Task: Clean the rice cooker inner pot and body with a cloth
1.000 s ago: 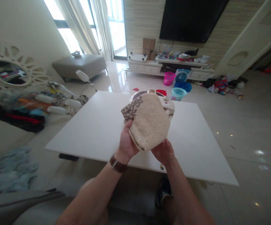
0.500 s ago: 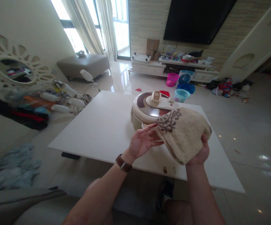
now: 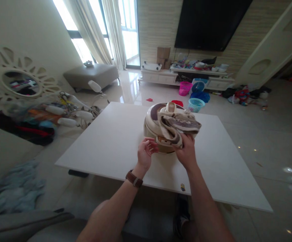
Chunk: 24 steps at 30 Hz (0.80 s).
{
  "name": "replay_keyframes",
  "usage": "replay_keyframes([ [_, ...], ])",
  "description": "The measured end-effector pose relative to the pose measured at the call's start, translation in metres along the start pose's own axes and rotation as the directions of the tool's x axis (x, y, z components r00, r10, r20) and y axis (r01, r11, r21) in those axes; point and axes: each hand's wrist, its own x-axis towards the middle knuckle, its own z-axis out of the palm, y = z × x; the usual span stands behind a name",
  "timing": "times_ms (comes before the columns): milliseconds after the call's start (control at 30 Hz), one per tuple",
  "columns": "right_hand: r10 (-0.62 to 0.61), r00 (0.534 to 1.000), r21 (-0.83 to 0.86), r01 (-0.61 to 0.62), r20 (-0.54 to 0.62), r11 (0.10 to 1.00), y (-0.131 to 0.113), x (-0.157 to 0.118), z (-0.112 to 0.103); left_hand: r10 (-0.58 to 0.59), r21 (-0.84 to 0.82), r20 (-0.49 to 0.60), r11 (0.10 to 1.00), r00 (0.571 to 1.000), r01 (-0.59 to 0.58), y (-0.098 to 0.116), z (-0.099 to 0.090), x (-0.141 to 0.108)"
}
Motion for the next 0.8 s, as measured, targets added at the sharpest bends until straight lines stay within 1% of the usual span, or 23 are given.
replay_keyframes([
  [33,-0.037,0.999,-0.118,0.039,0.025,0.992,0.005,-0.002,0.003,0.001,0.012,-0.025,1.0,1.0,-0.001,-0.001,-0.003,0.002],
  [100,-0.081,0.997,-0.284,0.079,0.007,0.956,0.016,-0.004,0.005,-0.011,0.036,-0.056,0.999,0.998,0.013,-0.003,-0.008,0.004],
  [167,-0.102,0.994,-0.333,0.084,-0.039,0.939,0.026,-0.004,0.003,-0.038,0.04,-0.076,0.998,0.996,0.041,-0.005,-0.013,0.007],
  [233,-0.108,0.988,-0.289,0.071,-0.114,0.955,0.032,-0.003,0.001,-0.072,0.021,-0.093,0.997,0.993,0.074,-0.006,-0.014,0.011],
  [267,-0.097,0.981,-0.231,0.056,-0.168,0.971,0.035,-0.001,0.001,-0.086,0.015,-0.099,0.996,0.991,0.088,-0.006,-0.015,0.013],
  [333,-0.012,0.952,-0.058,-0.006,-0.305,0.998,0.038,0.003,0.004,-0.103,0.015,-0.111,0.994,0.988,0.106,-0.005,-0.015,0.018],
  [367,0.065,0.92,0.042,-0.053,-0.386,0.998,0.039,0.006,0.006,-0.107,0.02,-0.119,0.994,0.987,0.111,-0.005,-0.014,0.02],
  [400,0.156,0.87,0.141,-0.101,-0.469,0.985,0.04,0.008,0.008,-0.11,0.023,-0.128,0.993,0.986,0.114,-0.004,-0.014,0.022],
  [467,0.334,0.727,0.314,-0.17,-0.6,0.934,0.043,0.014,0.012,-0.118,0.02,-0.145,0.992,0.982,0.122,-0.004,-0.015,0.024],
  [500,0.401,0.657,0.379,-0.185,-0.638,0.906,0.045,0.016,0.014,-0.123,0.018,-0.151,0.992,0.981,0.127,-0.003,-0.015,0.024],
  [533,0.452,0.599,0.43,-0.191,-0.661,0.882,0.047,0.019,0.015,-0.127,0.017,-0.156,0.991,0.98,0.131,-0.003,-0.015,0.024],
  [567,0.489,0.555,0.467,-0.194,-0.673,0.863,0.049,0.021,0.015,-0.131,0.018,-0.16,0.991,0.978,0.135,-0.003,-0.015,0.024],
  [667,0.562,0.476,0.534,-0.21,-0.676,0.819,0.057,0.023,0.013,-0.138,0.033,-0.167,0.989,0.976,0.146,-0.004,-0.016,0.022],
  [767,0.637,0.414,0.602,-0.23,-0.65,0.765,0.066,0.021,0.01,-0.131,0.063,-0.185,0.988,0.974,0.145,-0.006,-0.017,0.021],
  [800,0.65,0.447,0.612,-0.25,-0.615,0.75,0.068,0.02,0.01,-0.126,0.075,-0.193,0.987,0.973,0.143,-0.007,-0.017,0.021],
])
